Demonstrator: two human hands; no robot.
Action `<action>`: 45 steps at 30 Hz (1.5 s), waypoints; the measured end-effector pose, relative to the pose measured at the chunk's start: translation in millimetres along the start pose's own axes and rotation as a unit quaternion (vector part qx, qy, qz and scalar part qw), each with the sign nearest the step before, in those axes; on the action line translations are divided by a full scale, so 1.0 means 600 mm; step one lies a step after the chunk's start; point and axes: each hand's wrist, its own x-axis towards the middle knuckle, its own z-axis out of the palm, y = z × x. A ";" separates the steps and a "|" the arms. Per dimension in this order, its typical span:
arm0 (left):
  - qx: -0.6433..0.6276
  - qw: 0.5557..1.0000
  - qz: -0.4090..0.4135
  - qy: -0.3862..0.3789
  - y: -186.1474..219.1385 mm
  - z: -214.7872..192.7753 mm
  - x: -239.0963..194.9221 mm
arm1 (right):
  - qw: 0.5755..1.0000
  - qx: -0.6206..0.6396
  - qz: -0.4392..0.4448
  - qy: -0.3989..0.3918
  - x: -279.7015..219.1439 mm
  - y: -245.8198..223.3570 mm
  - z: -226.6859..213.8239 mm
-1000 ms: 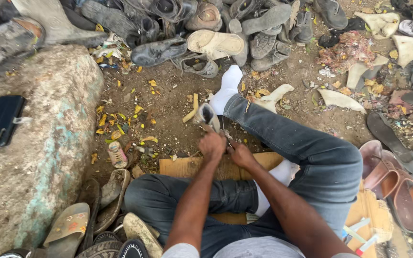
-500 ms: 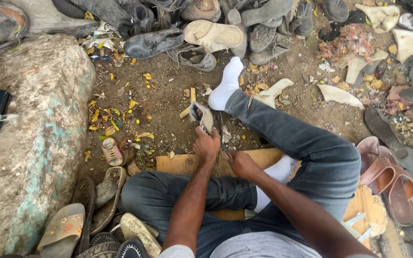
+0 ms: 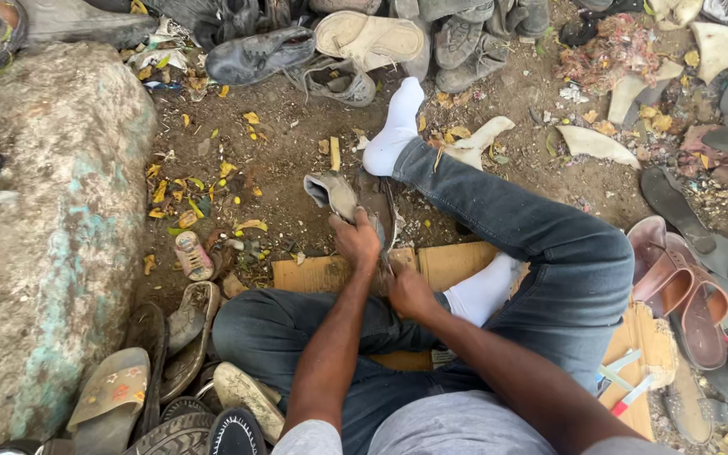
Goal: The person sits on the ground and uses a knife to scrape and cut the sole of a worn shoe. They repeatedly scrape the sole surface and trim edges, then set the shoe aside and pick up another shoe to continue scraping its sole.
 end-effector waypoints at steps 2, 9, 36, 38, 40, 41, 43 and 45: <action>-0.030 0.999 -0.009 -0.007 0.003 -0.002 0.000 | 0.998 0.038 0.027 -0.029 -0.003 -0.016 -0.007; -0.119 0.993 -0.018 -0.010 -0.019 0.039 -0.024 | 0.997 0.017 0.050 -0.061 -0.069 0.073 -0.006; -0.447 0.885 -0.118 -0.049 -0.069 0.088 -0.007 | 0.979 -0.185 0.043 -0.068 -0.096 0.114 -0.028; -0.459 0.880 -0.103 -0.067 -0.074 0.101 -0.006 | 0.970 -0.228 0.032 -0.076 -0.066 0.103 -0.038; -0.481 0.870 -0.083 -0.065 -0.088 0.109 -0.005 | 0.970 -0.235 0.023 -0.065 -0.030 0.086 -0.041; -0.451 0.889 -0.048 -0.063 -0.100 0.108 -0.004 | 0.974 -0.221 0.020 -0.053 -0.021 0.075 -0.040; -0.390 0.918 0.024 -0.059 -0.120 0.107 0.007 | 0.980 -0.190 0.031 -0.054 -0.019 0.056 -0.051; -0.403 0.912 -0.045 -0.070 -0.141 0.105 0.031 | 0.982 -0.155 0.060 -0.084 -0.045 0.043 -0.074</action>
